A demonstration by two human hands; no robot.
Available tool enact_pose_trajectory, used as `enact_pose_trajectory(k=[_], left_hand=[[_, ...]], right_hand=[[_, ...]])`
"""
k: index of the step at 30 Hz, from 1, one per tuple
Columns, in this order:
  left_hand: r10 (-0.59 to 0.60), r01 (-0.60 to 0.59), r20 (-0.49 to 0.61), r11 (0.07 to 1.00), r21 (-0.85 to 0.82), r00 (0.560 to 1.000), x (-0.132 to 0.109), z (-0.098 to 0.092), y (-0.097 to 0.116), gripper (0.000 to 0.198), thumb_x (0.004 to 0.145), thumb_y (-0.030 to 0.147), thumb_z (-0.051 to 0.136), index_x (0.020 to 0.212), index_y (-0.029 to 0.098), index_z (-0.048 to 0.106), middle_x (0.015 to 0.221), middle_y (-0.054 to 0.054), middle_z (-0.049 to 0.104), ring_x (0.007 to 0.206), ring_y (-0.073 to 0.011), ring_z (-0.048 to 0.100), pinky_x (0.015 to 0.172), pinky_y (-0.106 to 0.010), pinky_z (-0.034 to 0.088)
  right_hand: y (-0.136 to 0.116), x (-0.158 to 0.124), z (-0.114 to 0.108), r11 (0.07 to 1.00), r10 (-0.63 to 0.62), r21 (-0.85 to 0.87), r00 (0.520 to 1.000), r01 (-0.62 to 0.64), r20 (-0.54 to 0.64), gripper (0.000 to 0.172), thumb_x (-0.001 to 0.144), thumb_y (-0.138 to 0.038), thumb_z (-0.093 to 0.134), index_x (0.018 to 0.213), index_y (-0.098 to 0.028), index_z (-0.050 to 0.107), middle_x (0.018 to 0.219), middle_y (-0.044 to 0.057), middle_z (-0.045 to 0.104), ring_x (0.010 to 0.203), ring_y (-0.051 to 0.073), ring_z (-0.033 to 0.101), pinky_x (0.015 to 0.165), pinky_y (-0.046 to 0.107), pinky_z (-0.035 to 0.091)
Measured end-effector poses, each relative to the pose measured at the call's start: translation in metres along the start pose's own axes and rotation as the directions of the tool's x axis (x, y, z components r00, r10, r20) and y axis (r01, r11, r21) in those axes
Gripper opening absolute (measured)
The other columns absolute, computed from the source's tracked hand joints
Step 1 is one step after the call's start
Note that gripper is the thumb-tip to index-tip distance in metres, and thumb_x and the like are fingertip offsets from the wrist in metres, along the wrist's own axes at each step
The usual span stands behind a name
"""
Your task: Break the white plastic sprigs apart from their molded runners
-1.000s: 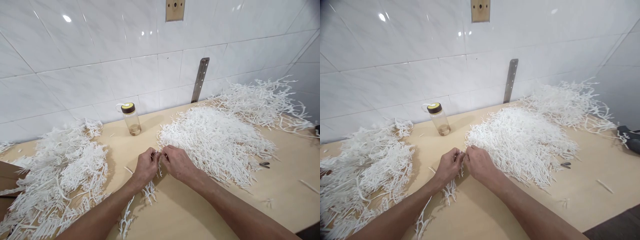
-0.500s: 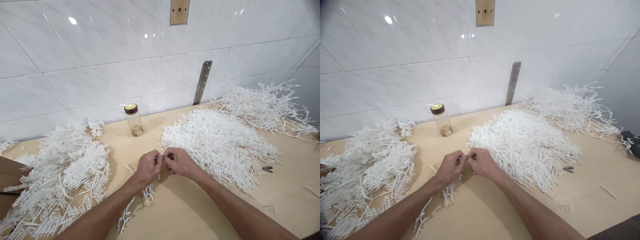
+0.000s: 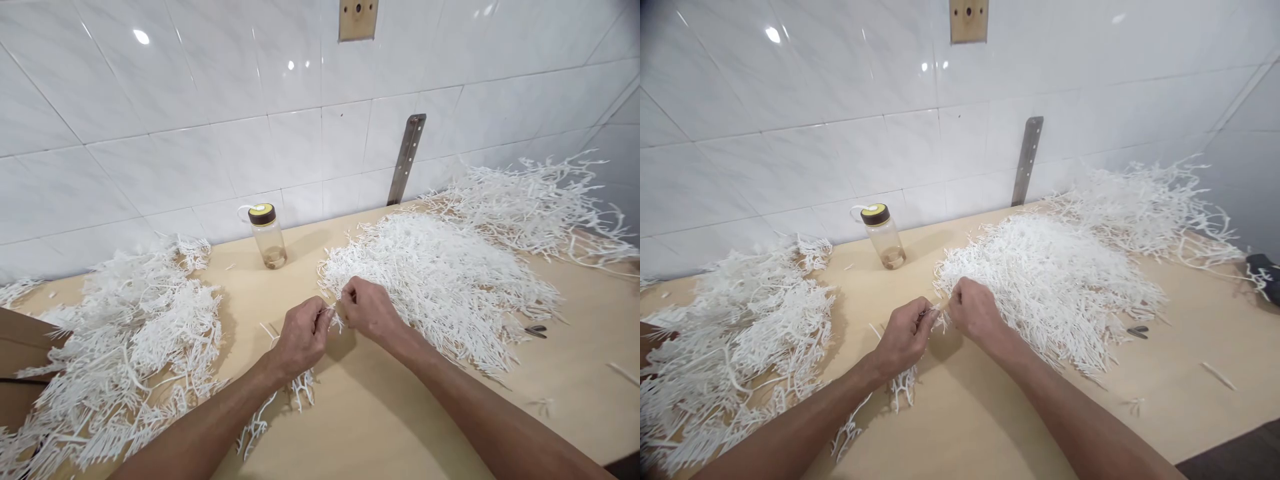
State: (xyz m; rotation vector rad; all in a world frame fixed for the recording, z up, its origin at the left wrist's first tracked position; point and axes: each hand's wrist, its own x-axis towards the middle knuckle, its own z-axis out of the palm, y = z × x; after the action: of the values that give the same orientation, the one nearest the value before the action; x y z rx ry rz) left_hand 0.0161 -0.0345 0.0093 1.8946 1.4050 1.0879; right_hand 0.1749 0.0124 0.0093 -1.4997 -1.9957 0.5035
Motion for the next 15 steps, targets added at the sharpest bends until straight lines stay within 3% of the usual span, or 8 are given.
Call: enact_pose_trajectory(k=[4,10,12,15], left_hand=[[-0.165,0.147,-0.036,0.944,-0.296,0.986,0.006,-0.001,-0.003,0.032,0.087,0.043,0.057,0.067,0.018,0.051,0.060,0.004,0.043,0.056,-0.0105,0.037,0.055,-0.024,0.030],[-0.333,0.280,-0.032,0.838,-0.467,0.942,0.014,-0.002,-0.009,0.032,0.079,0.045,0.068,0.068,0.016,0.062,0.059,0.002,0.057,0.052,-0.0091,0.044,0.052,-0.022,0.032],[-0.334,0.276,-0.033,0.825,-0.493,0.942,0.014,0.000,-0.011,0.030,0.076,0.044,0.071,0.069,0.015,0.064,0.062,0.001,0.060,0.053,-0.0090,0.046,0.053,-0.022,0.033],[-0.334,0.264,-0.043,0.811,-0.521,0.941,0.014,0.003,-0.015,0.029,0.075,0.043,0.073,0.072,0.015,0.067,0.064,0.000,0.062,0.054,-0.0090,0.046,0.053,-0.021,0.034]], right_hand=[[0.006,0.005,-0.015,0.977,0.005,0.213,0.997,0.012,-0.083,0.009,0.085,-0.023,0.052,0.077,-0.020,0.056,0.056,-0.003,0.059,0.041,0.012,0.053,0.047,0.024,0.039],[0.003,0.002,-0.019,0.982,-0.131,0.111,0.970,0.156,-0.203,0.013,0.086,-0.025,0.054,0.076,-0.021,0.060,0.065,0.000,0.065,0.054,0.014,0.058,0.056,0.027,0.041],[0.000,0.000,-0.020,0.979,-0.160,0.097,0.971,0.179,-0.178,0.018,0.089,-0.027,0.052,0.077,-0.021,0.063,0.069,0.001,0.067,0.058,0.015,0.059,0.059,0.027,0.041],[-0.006,-0.003,-0.020,0.978,-0.127,0.160,0.991,0.133,-0.044,0.018,0.089,-0.029,0.054,0.080,-0.021,0.067,0.067,0.000,0.066,0.056,0.014,0.059,0.057,0.026,0.041]])
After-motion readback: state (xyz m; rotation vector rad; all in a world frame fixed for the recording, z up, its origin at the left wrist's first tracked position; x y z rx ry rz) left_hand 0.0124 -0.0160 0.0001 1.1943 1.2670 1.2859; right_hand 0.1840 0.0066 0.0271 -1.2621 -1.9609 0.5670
